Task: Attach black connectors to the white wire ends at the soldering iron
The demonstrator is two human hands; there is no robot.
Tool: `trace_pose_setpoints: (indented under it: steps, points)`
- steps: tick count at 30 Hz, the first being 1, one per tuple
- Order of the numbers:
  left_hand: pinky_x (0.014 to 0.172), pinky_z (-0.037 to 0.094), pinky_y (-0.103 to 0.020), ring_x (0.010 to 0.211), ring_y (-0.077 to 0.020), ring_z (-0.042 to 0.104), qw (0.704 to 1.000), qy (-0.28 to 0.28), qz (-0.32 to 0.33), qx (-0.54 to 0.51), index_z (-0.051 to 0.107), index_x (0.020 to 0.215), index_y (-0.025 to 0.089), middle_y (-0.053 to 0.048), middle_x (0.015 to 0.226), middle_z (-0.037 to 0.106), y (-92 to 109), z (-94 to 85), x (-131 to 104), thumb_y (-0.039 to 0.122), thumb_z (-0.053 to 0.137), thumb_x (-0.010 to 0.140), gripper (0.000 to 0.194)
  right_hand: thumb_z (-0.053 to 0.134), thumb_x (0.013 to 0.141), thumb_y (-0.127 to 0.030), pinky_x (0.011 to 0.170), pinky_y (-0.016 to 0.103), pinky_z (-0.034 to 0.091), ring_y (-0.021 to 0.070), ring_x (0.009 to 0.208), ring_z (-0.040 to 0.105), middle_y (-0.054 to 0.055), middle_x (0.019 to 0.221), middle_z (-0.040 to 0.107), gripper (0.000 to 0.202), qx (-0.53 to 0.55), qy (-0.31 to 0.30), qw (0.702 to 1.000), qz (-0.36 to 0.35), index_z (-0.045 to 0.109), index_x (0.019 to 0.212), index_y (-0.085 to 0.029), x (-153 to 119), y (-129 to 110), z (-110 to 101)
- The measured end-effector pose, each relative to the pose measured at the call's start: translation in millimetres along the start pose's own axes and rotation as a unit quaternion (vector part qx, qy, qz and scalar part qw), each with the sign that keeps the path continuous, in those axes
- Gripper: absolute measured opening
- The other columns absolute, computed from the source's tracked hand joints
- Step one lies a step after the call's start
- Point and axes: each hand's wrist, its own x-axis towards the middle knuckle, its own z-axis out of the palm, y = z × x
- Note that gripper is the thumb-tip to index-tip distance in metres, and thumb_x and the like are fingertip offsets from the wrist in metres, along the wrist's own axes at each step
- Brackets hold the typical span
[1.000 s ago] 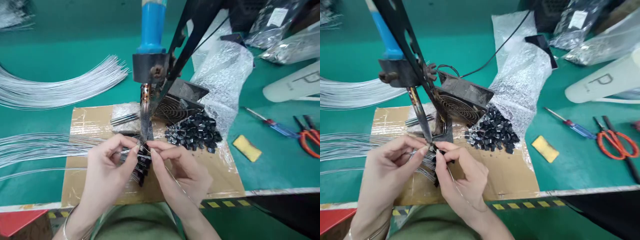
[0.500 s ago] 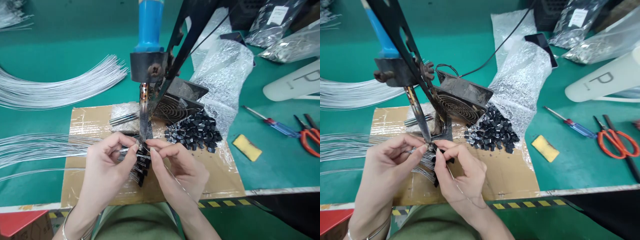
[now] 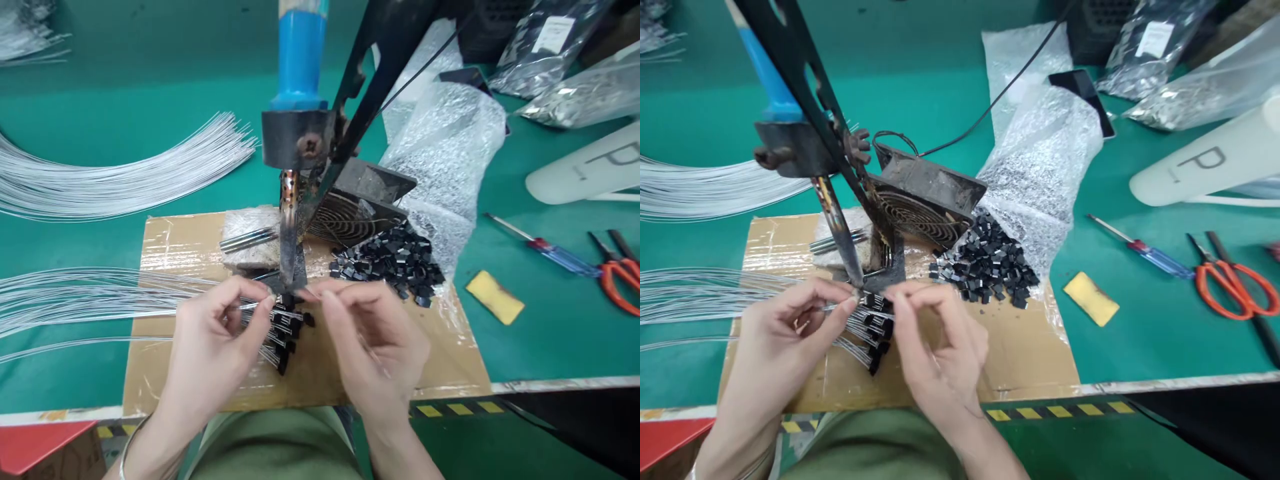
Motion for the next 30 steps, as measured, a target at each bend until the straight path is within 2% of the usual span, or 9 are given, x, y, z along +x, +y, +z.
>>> trace_pose_setpoints:
  steps: [3,6,8,11,13,16,20,23,30]
  points:
    - [0.074,0.054,-0.029,0.078,-0.0153,0.069,0.995,0.005,0.077,0.063,0.079,0.086,0.026,0.001,0.093,0.079,-12,-3.4,-8,0.019,0.074,0.092,0.010,0.069,0.101,-0.026,0.054,0.025,0.051,0.0122,0.052,0.063,-0.005,0.064,0.067,0.015,0.010,0.114,0.993,0.007,0.070,0.087,-0.020,9,7,-17]
    - [0.096,0.053,-0.034,0.105,-0.0198,0.070,0.990,0.012,0.117,0.078,0.081,0.103,0.027,-0.002,0.107,0.079,-20,-9.9,-18,0.016,0.074,0.095,0.016,0.064,0.100,-0.039,0.068,0.033,0.057,0.0187,0.071,0.071,0.005,0.083,0.077,0.029,0.056,0.170,0.984,0.011,0.079,0.092,-0.016,17,20,-43]
    - [0.096,0.053,-0.034,0.106,-0.0189,0.070,0.989,0.019,0.127,0.074,0.081,0.109,0.028,-0.002,0.110,0.079,-22,-17.5,-23,0.014,0.073,0.096,0.021,0.052,0.102,-0.057,0.081,0.042,0.059,0.0260,0.091,0.076,0.012,0.101,0.081,0.051,0.061,0.188,0.979,0.045,0.081,0.098,-0.015,19,30,-58]
    - [0.096,0.054,-0.033,0.105,-0.0188,0.072,0.984,0.029,0.149,0.092,0.080,0.106,0.029,0.000,0.110,0.079,-22,-35.9,-19,0.014,0.073,0.096,0.019,0.042,0.103,-0.066,0.091,0.052,0.057,0.0320,0.095,0.078,0.014,0.103,0.081,0.065,0.024,0.186,0.980,0.072,0.079,0.102,-0.013,18,43,-68]
    - [0.096,0.054,-0.034,0.103,-0.0203,0.073,0.976,0.064,0.159,0.131,0.079,0.104,0.027,-0.001,0.109,0.079,-25,-52.8,-3,0.019,0.074,0.096,0.013,0.041,0.102,-0.068,0.092,0.054,0.057,0.0330,0.094,0.078,0.014,0.099,0.082,0.067,0.016,0.166,0.983,0.082,0.078,0.104,-0.013,16,47,-67]
    - [0.091,0.052,-0.039,0.091,-0.0236,0.071,0.944,0.124,0.156,0.262,0.075,0.104,0.023,-0.006,0.104,0.077,-38,-80.6,45,0.028,0.068,0.100,0.010,0.042,0.100,-0.070,0.088,0.051,0.058,0.0317,0.088,0.079,0.012,0.091,0.081,0.066,0.018,0.157,0.984,0.077,0.076,0.102,-0.014,15,50,-64]
    - [0.101,0.047,-0.047,0.109,-0.0341,0.064,0.917,0.076,0.178,0.349,0.072,0.114,0.018,-0.015,0.115,0.070,-69,-107.6,127,0.033,0.065,0.096,0.025,0.043,0.102,-0.065,0.083,0.047,0.059,0.0277,0.080,0.077,0.010,0.089,0.079,0.060,0.002,0.199,0.979,0.049,0.074,0.094,-0.015,16,53,-65]
    - [0.103,0.045,-0.050,0.110,-0.0356,0.060,0.914,0.055,0.185,0.358,0.072,0.094,0.020,-0.014,0.107,0.067,-89,-115.6,168,0.032,0.063,0.093,0.015,0.048,0.102,-0.060,0.078,0.045,0.059,0.0254,0.074,0.076,0.009,0.088,0.078,0.054,0.008,0.211,0.977,0.038,0.074,0.088,-0.015,17,56,-68]
    - [0.098,0.048,-0.041,0.099,-0.0276,0.062,0.925,0.044,0.202,0.320,0.072,0.098,0.020,-0.011,0.106,0.069,-100,-117.0,173,0.037,0.068,0.092,0.018,0.056,0.100,-0.063,0.079,0.042,0.058,0.0232,0.073,0.075,0.009,0.087,0.077,0.054,0.008,0.186,0.981,0.048,0.074,0.086,-0.014,16,53,-66]
